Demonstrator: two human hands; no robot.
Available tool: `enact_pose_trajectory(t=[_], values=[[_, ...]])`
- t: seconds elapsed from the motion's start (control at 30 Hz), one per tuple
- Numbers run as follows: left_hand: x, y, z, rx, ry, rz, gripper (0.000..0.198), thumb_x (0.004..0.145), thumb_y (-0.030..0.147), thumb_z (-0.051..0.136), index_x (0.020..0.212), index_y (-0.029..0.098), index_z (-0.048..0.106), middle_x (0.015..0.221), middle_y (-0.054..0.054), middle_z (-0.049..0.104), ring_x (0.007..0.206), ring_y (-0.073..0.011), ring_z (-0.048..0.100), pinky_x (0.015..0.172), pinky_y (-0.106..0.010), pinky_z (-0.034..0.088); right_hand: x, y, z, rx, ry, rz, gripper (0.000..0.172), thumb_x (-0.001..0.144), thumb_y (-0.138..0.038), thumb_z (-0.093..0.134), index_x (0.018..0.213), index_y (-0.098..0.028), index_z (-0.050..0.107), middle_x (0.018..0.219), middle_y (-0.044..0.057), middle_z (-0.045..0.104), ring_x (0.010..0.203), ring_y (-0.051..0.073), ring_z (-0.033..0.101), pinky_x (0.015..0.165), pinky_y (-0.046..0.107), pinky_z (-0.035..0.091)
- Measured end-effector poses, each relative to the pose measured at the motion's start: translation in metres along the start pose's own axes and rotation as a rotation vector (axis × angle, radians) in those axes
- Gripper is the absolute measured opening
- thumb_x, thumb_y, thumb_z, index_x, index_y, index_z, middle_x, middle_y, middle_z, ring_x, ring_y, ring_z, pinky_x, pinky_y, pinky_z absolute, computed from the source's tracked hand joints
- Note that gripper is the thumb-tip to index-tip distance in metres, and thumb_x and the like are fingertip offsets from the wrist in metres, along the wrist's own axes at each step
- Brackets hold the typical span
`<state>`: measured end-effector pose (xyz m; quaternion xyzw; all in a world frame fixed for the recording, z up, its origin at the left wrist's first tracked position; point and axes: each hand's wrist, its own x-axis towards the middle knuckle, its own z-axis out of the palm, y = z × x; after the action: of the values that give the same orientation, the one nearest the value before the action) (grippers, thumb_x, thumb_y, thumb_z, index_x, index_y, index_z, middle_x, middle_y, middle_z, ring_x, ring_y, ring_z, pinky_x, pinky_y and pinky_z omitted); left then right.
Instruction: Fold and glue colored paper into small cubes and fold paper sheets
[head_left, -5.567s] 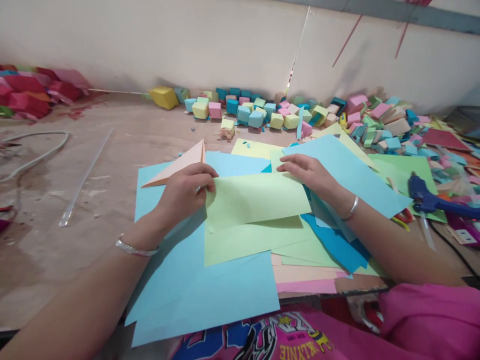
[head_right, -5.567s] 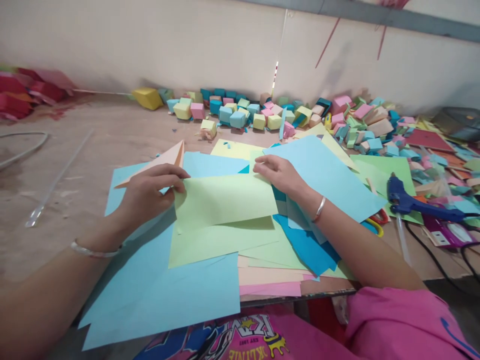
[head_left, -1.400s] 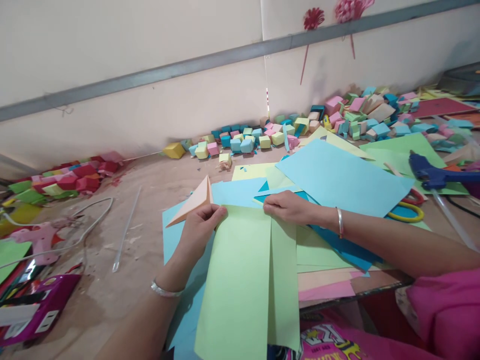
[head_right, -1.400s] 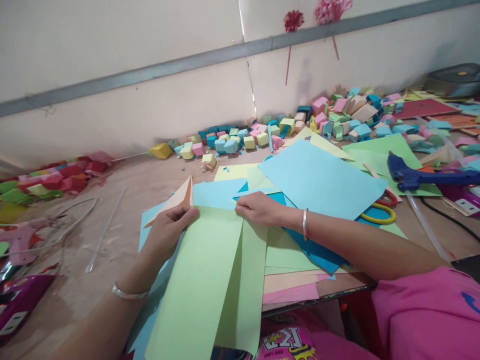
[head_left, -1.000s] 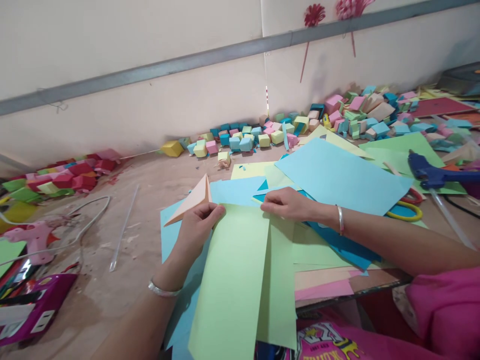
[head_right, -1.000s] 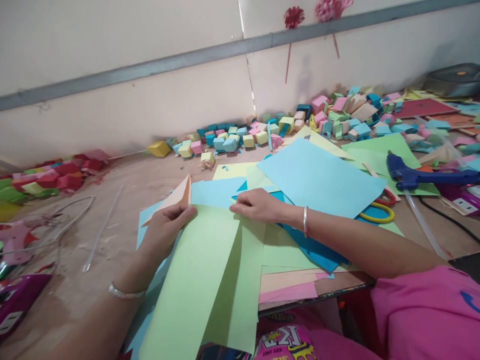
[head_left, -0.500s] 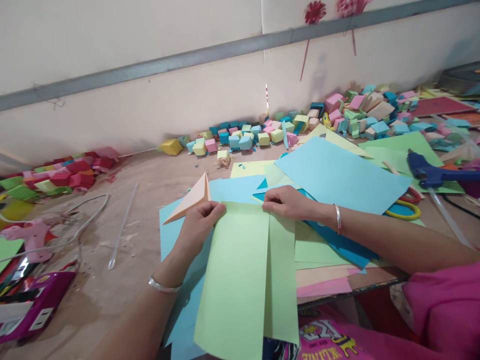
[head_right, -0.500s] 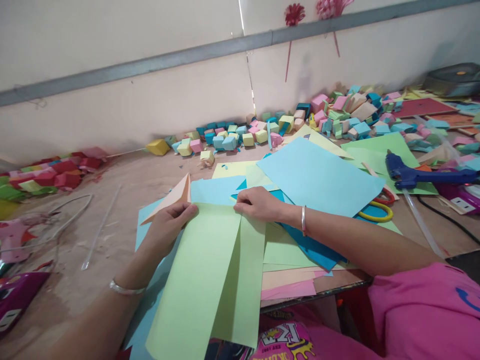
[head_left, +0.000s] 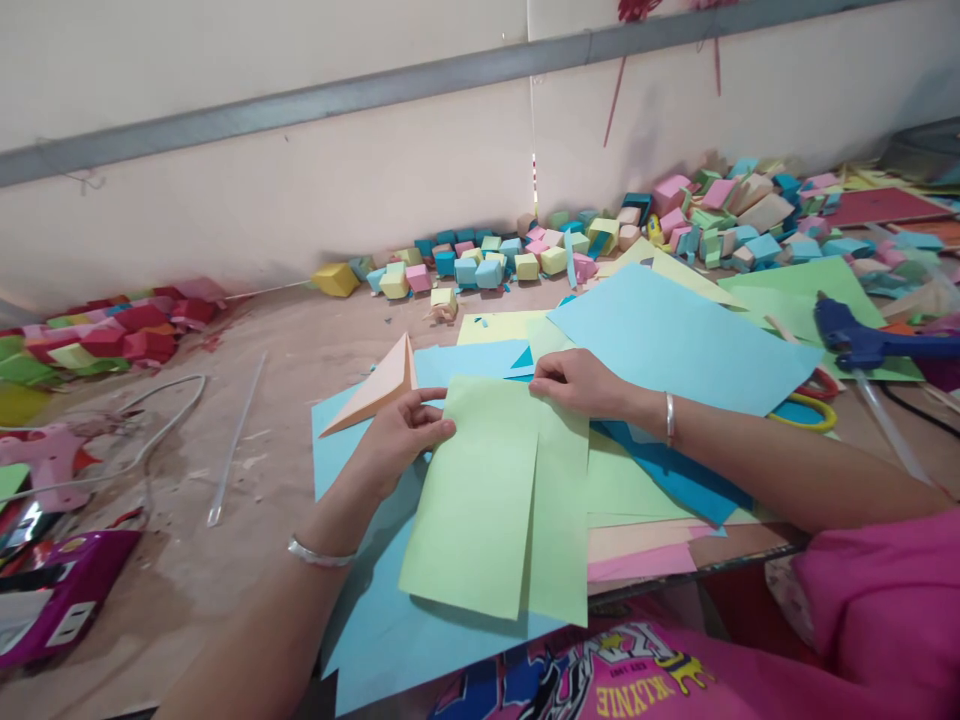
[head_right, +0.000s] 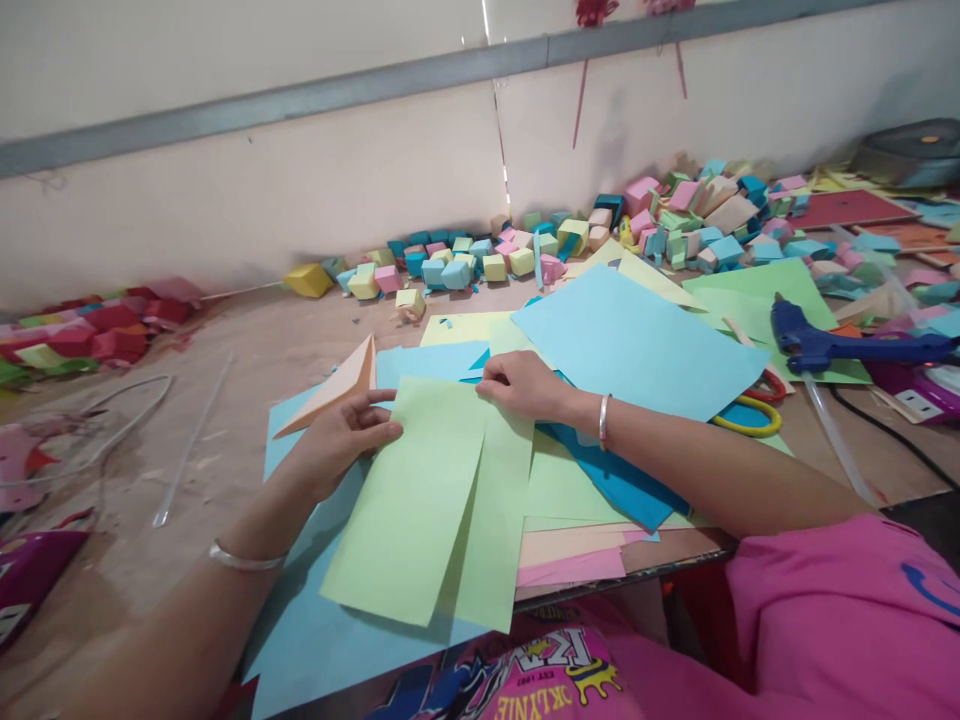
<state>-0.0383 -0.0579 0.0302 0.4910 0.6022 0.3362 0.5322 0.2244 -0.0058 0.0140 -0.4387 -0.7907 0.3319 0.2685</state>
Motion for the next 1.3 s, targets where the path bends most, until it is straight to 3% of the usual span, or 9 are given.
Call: enact_pose_trajectory(t=[0.17,0.23,0.33,0.47,0.73,0.8,0.9,1.3], values=[[0.004,-0.005,0.001,0.082,0.104,0.126,0.045,0.056,0.025,0.079,0.091,0.020,0.051,0.070,0.004,0.062,0.061,-0.0121,0.058,0.057,-0.023,0.043,0.001,0.003,0.001,-0.104,0.017,-0.022,0.022,0.082,-0.027,0.054,0.063,-0.018,0.051,0.062,-0.002,0.054,0.061,0.010,0.045,0.062,0.025,0.031],[0.005,-0.007,0.003,0.220,0.153,0.233,0.033,0.058,0.023,0.074,0.080,0.020,0.049,0.070,0.004,0.061,0.063,-0.0134,0.060,0.060,-0.025,0.047,0.002,0.006,0.001,-0.148,0.023,-0.038,0.020,0.083,-0.026,0.054,0.065,-0.018,0.052,0.063,-0.002,0.054,0.061,0.010,0.046,0.062,0.025,0.030],[0.006,-0.009,0.005,0.534,0.129,0.390,0.005,0.066,0.019,0.060,0.069,0.020,0.056,0.071,0.001,0.063,0.068,-0.0159,0.060,0.064,-0.028,0.048,0.003,0.012,0.002,-0.234,0.021,-0.077,0.020,0.084,-0.024,0.054,0.066,-0.018,0.052,0.063,-0.002,0.054,0.060,0.011,0.044,0.060,0.025,0.028],[0.007,-0.011,0.002,0.783,0.101,0.534,0.016,0.071,0.016,0.055,0.074,0.020,0.069,0.089,-0.004,0.068,0.075,-0.0171,0.060,0.068,-0.030,0.046,0.003,0.016,0.004,-0.334,0.007,-0.096,0.020,0.085,-0.025,0.053,0.066,-0.018,0.052,0.065,0.000,0.055,0.060,0.012,0.044,0.059,0.026,0.026],[0.003,-0.009,0.005,0.831,0.030,0.450,0.021,0.084,0.023,0.052,0.084,0.019,0.073,0.087,-0.005,0.061,0.073,-0.0157,0.056,0.069,-0.030,0.045,0.001,0.020,0.006,-0.376,0.010,-0.114,0.018,0.085,-0.025,0.055,0.069,-0.018,0.055,0.064,0.000,0.057,0.060,0.012,0.045,0.059,0.027,0.025],[0.001,-0.007,0.006,0.846,0.014,0.427,0.015,0.080,0.030,0.064,0.086,0.019,0.071,0.087,-0.005,0.058,0.074,-0.0160,0.055,0.069,-0.030,0.045,0.001,0.020,0.006,-0.384,0.012,-0.113,0.018,0.085,-0.026,0.055,0.069,-0.018,0.056,0.064,0.000,0.057,0.059,0.012,0.045,0.058,0.027,0.025],[-0.001,-0.006,0.005,0.876,-0.018,0.398,0.022,0.071,0.029,0.075,0.090,0.020,0.069,0.090,-0.004,0.055,0.077,-0.0163,0.054,0.071,-0.031,0.046,0.001,0.020,0.005,-0.406,-0.003,-0.107,0.018,0.085,-0.027,0.054,0.070,-0.018,0.058,0.065,0.001,0.059,0.060,0.013,0.047,0.058,0.027,0.026],[-0.001,0.000,-0.011,0.933,-0.192,0.339,0.037,0.072,0.023,0.075,0.109,0.024,0.069,0.091,-0.003,0.051,0.078,-0.0166,0.052,0.071,-0.032,0.042,-0.001,0.017,0.005,-0.519,-0.032,-0.094,0.018,0.087,-0.027,0.053,0.073,-0.017,0.060,0.069,0.002,0.062,0.064,0.014,0.049,0.059,0.028,0.026]])
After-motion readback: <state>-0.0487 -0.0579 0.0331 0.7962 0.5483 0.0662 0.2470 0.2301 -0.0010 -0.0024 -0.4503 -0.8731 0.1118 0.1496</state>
